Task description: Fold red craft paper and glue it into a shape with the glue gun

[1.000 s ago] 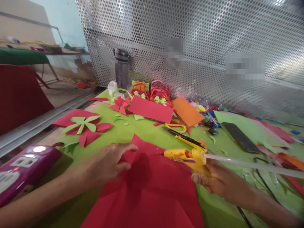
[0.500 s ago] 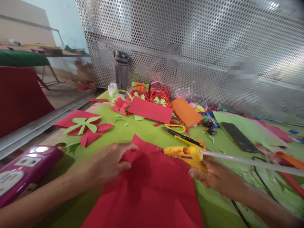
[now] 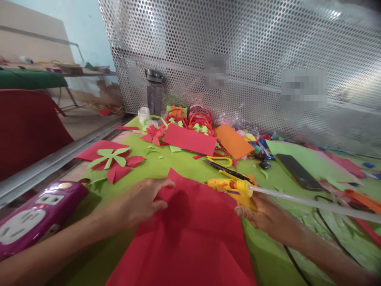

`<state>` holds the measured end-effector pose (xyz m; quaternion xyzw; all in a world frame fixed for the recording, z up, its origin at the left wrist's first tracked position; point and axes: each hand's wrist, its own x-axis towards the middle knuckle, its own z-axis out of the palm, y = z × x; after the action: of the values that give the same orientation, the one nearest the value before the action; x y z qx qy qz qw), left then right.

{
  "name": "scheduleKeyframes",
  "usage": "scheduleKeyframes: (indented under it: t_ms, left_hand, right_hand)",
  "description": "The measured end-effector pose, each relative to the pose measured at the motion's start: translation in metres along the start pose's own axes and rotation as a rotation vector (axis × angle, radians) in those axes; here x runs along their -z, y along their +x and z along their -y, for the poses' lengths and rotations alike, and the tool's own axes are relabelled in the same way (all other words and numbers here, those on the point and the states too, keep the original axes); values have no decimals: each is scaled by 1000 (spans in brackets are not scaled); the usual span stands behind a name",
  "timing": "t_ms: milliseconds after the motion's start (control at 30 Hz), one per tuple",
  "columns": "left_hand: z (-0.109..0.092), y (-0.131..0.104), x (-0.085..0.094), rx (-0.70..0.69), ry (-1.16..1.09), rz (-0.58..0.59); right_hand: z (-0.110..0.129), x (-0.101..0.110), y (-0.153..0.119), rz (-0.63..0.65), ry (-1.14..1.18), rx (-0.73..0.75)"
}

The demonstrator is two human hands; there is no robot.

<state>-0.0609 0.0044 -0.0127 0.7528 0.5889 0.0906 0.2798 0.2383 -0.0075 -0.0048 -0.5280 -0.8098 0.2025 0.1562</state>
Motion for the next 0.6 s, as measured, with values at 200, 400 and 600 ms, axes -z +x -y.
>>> scheduleKeyframes:
  t_ms: [200,400,600]
  left_hand:
    - [9,1,-4,-57,3,-43]
    - [16,7,-6,-89,37,-112]
    - [17,14,-11,-107,85,-181]
  right_hand:
    - [-3,-4,0,-234,-172,2]
    - [-21,30,-24,-433,-438,-163]
    - [-53,48,-64,-433,-723,-425]
